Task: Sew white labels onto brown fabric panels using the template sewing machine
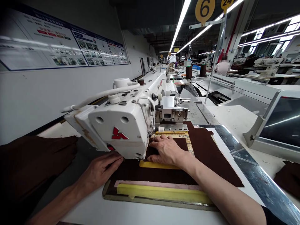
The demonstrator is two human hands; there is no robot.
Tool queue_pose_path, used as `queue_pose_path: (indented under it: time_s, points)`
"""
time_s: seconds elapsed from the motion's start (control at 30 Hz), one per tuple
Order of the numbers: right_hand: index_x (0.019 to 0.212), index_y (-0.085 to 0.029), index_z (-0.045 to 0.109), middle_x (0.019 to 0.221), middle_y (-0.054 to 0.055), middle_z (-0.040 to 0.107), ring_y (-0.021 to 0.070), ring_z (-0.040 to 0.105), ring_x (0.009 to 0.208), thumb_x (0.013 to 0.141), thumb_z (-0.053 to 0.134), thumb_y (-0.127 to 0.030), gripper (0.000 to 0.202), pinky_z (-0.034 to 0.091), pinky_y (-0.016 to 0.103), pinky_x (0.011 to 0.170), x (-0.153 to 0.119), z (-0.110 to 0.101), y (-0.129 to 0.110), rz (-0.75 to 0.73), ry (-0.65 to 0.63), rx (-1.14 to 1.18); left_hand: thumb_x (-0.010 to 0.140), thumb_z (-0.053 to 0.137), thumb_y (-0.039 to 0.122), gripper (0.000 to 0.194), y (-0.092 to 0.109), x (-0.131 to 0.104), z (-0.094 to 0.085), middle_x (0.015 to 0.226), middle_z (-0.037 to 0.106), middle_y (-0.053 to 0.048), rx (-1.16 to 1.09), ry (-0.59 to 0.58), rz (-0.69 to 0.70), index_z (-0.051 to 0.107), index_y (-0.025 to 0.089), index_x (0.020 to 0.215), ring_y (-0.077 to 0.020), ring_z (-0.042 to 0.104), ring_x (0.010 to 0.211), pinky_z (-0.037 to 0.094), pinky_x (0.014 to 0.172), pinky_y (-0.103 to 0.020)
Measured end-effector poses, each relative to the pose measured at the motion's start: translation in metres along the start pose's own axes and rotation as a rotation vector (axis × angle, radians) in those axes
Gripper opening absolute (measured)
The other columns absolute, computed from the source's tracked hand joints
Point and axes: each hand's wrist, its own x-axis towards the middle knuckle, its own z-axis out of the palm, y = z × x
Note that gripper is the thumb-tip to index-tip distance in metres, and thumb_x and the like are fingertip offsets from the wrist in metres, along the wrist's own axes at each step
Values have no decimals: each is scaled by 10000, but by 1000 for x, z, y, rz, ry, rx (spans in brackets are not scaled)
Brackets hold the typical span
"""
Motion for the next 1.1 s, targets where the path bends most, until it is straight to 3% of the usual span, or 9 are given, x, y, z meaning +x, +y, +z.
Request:
queue_pose_path:
  time_s: [0.37,0.83,1.1]
  points:
    - [1298,-237,677,1229,148,622,362,522,1179,973,515,-654,553,421,586,1007,-5,-4,-5,20,-22,-14,1048,523,302,233,8,0,-2,984,745,-34,8,-25,-25,744,229,1040,-162,707,914,540,828,-238]
    - [1333,-262,661,1289,129,609,336,532,1128,942,581,-643,551,426,537,978,-13,-1,-10,14,-12,1,1046,527,283,222,8,-1,0,874,706,-13,-10,-12,-31,725,217,971,-137,682,808,510,733,-220]
    - [1292,-260,682,1293,111,615,318,547,1117,939,606,-614,505,437,460,947,-23,1,-24,15,8,5,1038,544,295,215,7,-2,-5,933,753,-21,-31,43,-16,743,217,1059,-150,720,843,541,757,-218]
